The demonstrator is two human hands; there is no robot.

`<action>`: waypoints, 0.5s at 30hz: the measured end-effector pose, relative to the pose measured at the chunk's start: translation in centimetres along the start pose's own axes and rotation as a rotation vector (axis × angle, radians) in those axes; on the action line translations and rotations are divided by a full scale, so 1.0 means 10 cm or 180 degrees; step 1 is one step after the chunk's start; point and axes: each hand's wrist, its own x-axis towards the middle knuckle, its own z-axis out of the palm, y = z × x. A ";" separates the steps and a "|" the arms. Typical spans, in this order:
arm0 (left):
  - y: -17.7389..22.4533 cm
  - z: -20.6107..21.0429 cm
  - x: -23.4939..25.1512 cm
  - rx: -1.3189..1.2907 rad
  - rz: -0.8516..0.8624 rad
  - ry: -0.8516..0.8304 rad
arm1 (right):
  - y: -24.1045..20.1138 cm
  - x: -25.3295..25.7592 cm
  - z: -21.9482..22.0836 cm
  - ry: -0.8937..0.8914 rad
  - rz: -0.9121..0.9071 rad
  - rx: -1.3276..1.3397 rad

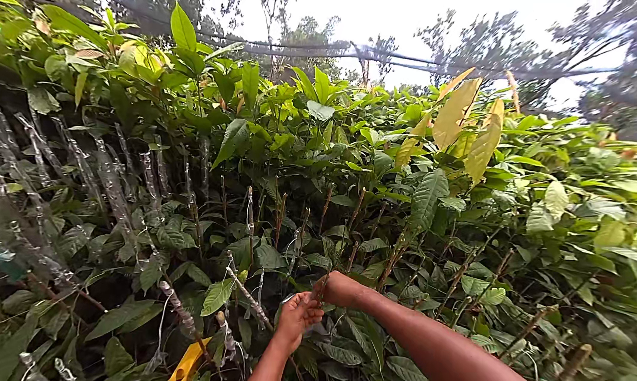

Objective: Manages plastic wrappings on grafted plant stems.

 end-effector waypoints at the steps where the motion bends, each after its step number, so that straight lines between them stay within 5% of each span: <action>1: 0.01 -0.01 0.01 -0.0006 0.0045 0.0003 | 0.01 0.02 0.00 -0.0046 -0.0014 -0.0109; 8: -0.05 -0.03 0.09 0.1338 0.0960 0.0225 | 0.08 -0.02 0.00 -0.0236 0.0373 0.0192; 15: -0.02 0.07 0.17 0.1416 0.0659 0.0021 | -0.93 -0.62 0.04 -0.0672 -0.0149 -0.0596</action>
